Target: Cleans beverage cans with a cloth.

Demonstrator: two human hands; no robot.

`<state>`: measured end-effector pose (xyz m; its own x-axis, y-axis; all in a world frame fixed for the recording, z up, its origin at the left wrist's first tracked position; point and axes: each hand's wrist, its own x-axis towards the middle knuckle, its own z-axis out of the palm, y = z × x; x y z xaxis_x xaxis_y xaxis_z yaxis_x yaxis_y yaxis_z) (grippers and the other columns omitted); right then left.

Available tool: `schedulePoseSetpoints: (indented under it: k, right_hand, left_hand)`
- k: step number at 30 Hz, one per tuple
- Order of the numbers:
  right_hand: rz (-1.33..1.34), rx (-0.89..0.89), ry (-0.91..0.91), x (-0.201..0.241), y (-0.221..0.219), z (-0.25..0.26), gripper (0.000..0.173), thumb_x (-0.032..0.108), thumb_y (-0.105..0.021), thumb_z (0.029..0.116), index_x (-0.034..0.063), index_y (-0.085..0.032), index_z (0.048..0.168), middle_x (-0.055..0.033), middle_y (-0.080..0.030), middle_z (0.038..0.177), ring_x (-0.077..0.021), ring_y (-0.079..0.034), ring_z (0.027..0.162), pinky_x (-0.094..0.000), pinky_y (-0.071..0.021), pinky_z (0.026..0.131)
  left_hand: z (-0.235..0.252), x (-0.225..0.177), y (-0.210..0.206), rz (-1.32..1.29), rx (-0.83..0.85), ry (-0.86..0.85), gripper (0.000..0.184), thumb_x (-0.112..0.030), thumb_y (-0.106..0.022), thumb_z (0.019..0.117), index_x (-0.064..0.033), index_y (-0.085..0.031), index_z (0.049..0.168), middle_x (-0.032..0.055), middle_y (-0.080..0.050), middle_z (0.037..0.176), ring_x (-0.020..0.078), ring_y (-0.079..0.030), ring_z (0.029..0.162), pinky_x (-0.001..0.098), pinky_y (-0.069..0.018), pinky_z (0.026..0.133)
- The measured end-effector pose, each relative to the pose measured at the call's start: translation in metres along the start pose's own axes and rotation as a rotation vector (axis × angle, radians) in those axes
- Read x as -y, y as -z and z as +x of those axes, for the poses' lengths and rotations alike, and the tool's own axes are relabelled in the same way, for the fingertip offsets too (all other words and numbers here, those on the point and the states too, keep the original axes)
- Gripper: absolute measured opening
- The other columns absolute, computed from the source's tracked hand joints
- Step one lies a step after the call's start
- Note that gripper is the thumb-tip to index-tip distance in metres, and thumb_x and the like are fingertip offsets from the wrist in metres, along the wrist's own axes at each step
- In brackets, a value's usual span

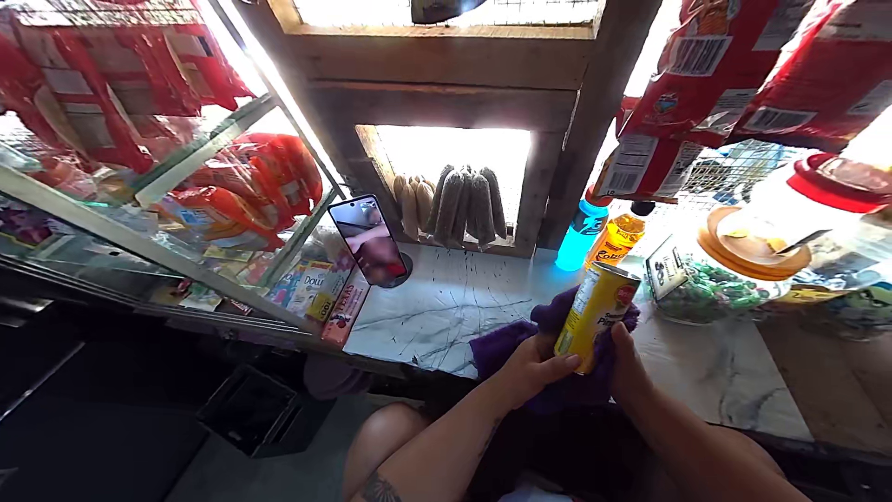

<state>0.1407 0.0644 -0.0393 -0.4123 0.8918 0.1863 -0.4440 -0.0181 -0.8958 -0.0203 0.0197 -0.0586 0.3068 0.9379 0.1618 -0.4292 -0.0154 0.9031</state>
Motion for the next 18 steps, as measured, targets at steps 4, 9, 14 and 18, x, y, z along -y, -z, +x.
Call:
schedulePoseSetpoints:
  k: [4, 9, 14, 18]
  right_hand:
    - [-0.045, -0.031, 0.001, 0.008, 0.002, 0.009, 0.047, 0.046, -0.084, 0.0782, 0.0227, -0.064, 0.113, 0.0129, -0.075, 0.096, 0.0004, -0.071, 0.088, -0.022, -0.061, 0.081]
    - [-0.037, -0.364, -0.037, 0.022, -0.001, 0.024, 0.054, 0.028, -0.087, 0.0711, 0.0076, -0.059, 0.112, 0.0028, -0.074, 0.086, -0.0077, -0.072, 0.077, -0.0271, -0.0628, 0.073]
    - [0.002, -0.417, -0.117, 0.025, 0.0, 0.023, 0.058, 0.032, -0.082, 0.0738, 0.0064, -0.055, 0.118, 0.0, -0.072, 0.088, -0.0078, -0.072, 0.079, -0.0266, -0.0623, 0.073]
    - [0.011, -0.301, -0.197, 0.03, -0.001, 0.006, 0.08, 0.052, -0.091, 0.0623, 0.0101, -0.054, 0.119, 0.0019, -0.072, 0.09, -0.0067, -0.072, 0.082, -0.0262, -0.062, 0.074]
  left_hand:
    - [-0.001, 0.002, 0.002, 0.115, -0.042, 0.022, 0.031, -0.022, -0.064, 0.098, -0.0018, -0.056, 0.121, -0.0032, -0.07, 0.103, 0.003, -0.067, 0.091, 0.0241, -0.0562, 0.079]
    - [0.004, 0.004, 0.001, 0.676, -0.218, 0.029, 0.056, -0.037, -0.076, 0.0873, 0.0031, -0.061, 0.123, 0.0146, -0.066, 0.109, 0.0167, -0.067, 0.095, 0.0353, -0.0566, 0.086]
    - [0.005, 0.005, -0.007, 0.658, -0.15, 0.097, 0.061, -0.037, -0.076, 0.0875, 0.0047, -0.054, 0.126, 0.017, -0.066, 0.11, 0.0176, -0.068, 0.095, 0.0354, -0.058, 0.085]
    - [0.001, -0.002, -0.012, 0.276, 0.007, 0.18, 0.068, -0.036, -0.074, 0.0871, 0.0074, -0.046, 0.131, 0.0082, -0.068, 0.106, 0.0091, -0.068, 0.092, 0.0282, -0.058, 0.083]
